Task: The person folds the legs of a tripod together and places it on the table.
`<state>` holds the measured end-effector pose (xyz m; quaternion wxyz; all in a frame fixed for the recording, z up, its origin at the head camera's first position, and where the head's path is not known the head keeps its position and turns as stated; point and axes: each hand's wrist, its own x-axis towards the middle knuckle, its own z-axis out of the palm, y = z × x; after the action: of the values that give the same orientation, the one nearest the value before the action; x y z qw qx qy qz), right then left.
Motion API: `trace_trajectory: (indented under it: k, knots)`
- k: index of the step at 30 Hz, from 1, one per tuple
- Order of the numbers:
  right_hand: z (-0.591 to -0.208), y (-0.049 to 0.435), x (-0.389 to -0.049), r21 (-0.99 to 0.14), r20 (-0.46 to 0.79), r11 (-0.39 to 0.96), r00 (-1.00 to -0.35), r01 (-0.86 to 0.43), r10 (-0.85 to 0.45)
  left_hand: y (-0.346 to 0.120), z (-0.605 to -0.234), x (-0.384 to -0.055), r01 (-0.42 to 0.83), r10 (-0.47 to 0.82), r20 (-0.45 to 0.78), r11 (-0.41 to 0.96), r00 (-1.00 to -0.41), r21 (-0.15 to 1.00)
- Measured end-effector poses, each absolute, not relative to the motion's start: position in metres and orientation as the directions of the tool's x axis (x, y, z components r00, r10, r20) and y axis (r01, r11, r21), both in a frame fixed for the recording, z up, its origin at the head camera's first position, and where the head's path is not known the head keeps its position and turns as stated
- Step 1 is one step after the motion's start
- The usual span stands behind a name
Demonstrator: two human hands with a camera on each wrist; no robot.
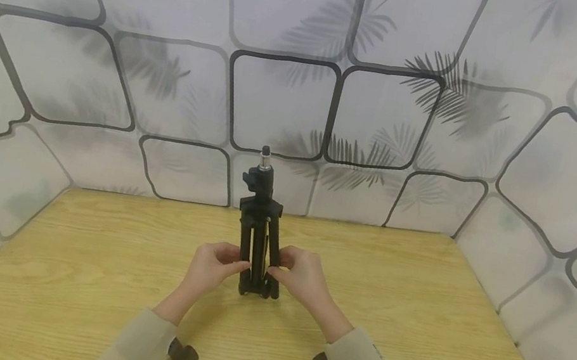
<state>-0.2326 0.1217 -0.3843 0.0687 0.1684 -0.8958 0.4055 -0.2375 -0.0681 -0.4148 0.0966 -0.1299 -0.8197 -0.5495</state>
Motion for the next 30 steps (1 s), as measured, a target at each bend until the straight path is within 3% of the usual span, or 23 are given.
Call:
trace_trajectory:
  k: [30]
  knots:
    - [-0.3849, 0.1143, -0.2359, -0.69, 0.326, 0.596, -0.911, -0.411, -0.251, -0.068, -0.4141, -0.2369, 0.32, 0.1, 0.306, 0.364, -0.947, 0.875]
